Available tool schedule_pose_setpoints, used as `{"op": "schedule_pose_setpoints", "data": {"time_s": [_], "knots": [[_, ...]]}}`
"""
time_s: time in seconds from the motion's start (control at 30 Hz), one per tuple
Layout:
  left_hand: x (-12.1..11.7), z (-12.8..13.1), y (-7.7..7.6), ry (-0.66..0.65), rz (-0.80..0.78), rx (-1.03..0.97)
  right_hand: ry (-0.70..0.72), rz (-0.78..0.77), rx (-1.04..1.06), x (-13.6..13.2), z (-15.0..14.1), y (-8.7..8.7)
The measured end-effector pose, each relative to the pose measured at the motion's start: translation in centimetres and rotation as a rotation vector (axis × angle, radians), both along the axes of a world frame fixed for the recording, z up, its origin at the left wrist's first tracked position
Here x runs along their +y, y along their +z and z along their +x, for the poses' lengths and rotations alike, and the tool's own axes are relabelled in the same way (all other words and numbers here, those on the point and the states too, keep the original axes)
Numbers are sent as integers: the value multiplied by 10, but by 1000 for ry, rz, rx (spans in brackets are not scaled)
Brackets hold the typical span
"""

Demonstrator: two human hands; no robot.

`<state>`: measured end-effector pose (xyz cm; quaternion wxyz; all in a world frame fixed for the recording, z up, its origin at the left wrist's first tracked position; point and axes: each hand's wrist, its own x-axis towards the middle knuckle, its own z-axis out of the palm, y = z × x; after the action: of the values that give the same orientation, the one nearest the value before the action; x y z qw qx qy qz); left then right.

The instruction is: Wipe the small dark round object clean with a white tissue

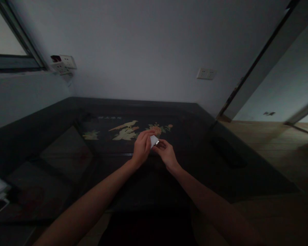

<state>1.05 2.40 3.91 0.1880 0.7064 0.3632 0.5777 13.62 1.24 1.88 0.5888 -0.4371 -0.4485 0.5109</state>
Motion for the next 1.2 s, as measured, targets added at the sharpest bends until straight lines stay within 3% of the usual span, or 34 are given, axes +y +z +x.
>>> {"op": "schedule_pose_setpoints", "data": {"time_s": [0.1,0.23,0.4,0.53,0.6,0.67,0.83,0.97,1.07,1.2], "knots": [[3,-1,0,-18,-43,-27,-12,-4,-16,-1,0,1],[12,1,-1,-39,-371,-357,0,-3,-14,-2,-1,3],[20,1,7,-285,-858,-838,36,33,-8,-1,-2,3],[18,1,13,-419,-1036,-920,52,39,-8,-2,-1,3],[17,2,12,-381,-998,-909,54,39,-6,-2,-1,3],[14,4,9,-274,-845,-830,54,32,2,-3,-1,4],[5,2,2,9,-340,-339,27,7,40,-2,-2,2],[0,1,1,38,-80,-67,-5,-3,32,-1,-2,-1],[0,1,2,1,-91,-113,-16,-4,15,-2,-2,1],[9,3,3,-35,-386,-455,2,1,2,-3,-2,4]]}}
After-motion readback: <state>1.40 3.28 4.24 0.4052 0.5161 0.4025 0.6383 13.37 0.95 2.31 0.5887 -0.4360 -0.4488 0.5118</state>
